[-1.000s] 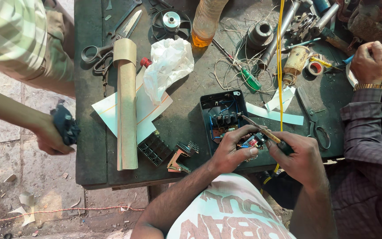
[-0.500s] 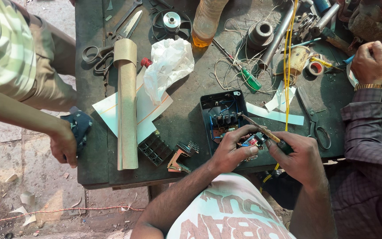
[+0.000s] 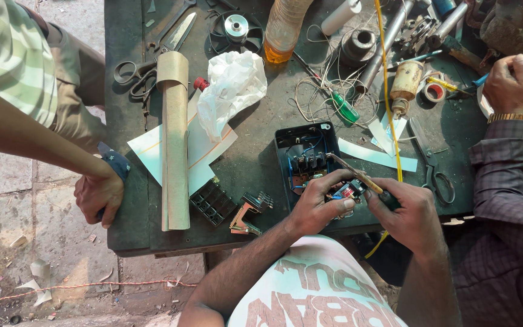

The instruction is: The person uses a screwdriver to loosen and tighten screws on a small black electrical component, likely a relay or switch, held in their left hand. They repeatedly adjust the internal contacts and wires while working at a cluttered workbench.

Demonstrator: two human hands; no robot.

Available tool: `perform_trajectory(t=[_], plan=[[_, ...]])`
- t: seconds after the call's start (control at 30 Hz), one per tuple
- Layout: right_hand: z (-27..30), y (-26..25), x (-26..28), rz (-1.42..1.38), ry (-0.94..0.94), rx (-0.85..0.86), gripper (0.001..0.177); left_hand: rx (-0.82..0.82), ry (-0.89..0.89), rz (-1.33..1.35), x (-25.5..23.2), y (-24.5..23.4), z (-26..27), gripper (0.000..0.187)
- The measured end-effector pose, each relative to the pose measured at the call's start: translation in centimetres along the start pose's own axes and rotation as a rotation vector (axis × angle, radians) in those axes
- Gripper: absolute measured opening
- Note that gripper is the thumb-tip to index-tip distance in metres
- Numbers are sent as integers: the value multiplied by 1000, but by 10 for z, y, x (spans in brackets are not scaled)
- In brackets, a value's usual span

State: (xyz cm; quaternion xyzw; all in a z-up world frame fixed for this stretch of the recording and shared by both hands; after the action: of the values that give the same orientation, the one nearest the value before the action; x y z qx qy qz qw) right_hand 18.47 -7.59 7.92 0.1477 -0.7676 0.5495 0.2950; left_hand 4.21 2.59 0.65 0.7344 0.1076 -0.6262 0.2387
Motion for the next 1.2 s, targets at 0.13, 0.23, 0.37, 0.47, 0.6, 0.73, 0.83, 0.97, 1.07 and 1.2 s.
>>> perform_trajectory(t=[0.13,0.23,0.37,0.47,0.6,0.73,0.83,0.97,1.07,1.2], plan=[[0,0,8,4,-38,-50,30,-18,24,-17,-2,0,0,64],[-6,-3,14,-2,-53,-95,28,-52,-16,157,-4,-4,-2,67],[1,-13,9,-70,41,-47,36,-89,-86,692,0,-10,-4,67],[5,-21,14,-119,-20,10,46,-92,-45,866,-6,-20,-4,67],[13,-35,20,-75,-2,9,50,-105,4,919,-13,-29,-6,72],[24,-49,24,16,-14,-3,41,-102,18,946,-14,-32,-6,75],[25,-56,29,43,-67,-4,37,-92,23,949,-14,-34,-6,77],[24,-58,33,101,-39,25,42,23,28,1034,-17,-33,-3,80],[28,-58,29,168,86,84,43,231,-68,1303,-20,-30,3,86],[38,-63,28,138,-115,62,34,318,-111,1360,-20,-30,10,86]])
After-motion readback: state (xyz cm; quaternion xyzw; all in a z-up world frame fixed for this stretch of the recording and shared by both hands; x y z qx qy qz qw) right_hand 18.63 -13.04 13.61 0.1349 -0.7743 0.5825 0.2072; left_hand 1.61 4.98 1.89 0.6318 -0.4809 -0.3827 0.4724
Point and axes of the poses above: each hand's wrist, its own z-axis away from the middle knuckle, its own y-axis out of the palm, x = y × z, the point moved 5 cm from there along -z, towards the middle knuckle, and after that the axes turned 4 degrees about -y, right-handed, at the moved point
